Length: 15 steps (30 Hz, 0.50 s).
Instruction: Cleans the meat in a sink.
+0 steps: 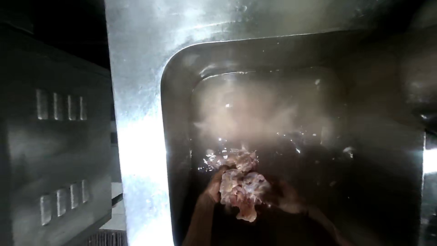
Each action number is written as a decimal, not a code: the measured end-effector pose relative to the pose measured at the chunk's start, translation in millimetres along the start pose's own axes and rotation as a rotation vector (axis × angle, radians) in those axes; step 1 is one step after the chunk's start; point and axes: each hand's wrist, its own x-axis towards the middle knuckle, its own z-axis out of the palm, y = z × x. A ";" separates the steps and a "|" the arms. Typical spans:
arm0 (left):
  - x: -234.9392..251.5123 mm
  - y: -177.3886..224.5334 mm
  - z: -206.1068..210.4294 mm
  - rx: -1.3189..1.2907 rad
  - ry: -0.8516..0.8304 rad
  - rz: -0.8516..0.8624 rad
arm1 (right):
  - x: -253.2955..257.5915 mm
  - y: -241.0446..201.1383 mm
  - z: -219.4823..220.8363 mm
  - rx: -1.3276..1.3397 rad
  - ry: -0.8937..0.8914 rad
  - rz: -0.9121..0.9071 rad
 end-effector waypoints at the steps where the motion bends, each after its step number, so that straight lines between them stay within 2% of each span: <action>1: 0.8 -2.5 -0.6 0.006 0.005 0.002 | 0.6 2.7 -1.6 -0.033 0.005 0.006; 8: 6.9 -3.2 6.4 0.102 0.120 0.008 | 3.6 -3.5 -6.0 -0.210 -0.056 0.112; 13: -1.2 -7.7 12.6 -0.052 0.139 0.175 | 7.4 16.1 4.0 0.311 0.432 0.101; 15: -3.8 -3.0 16.0 -0.108 0.158 0.258 | 11.8 26.8 2.7 0.300 0.516 0.137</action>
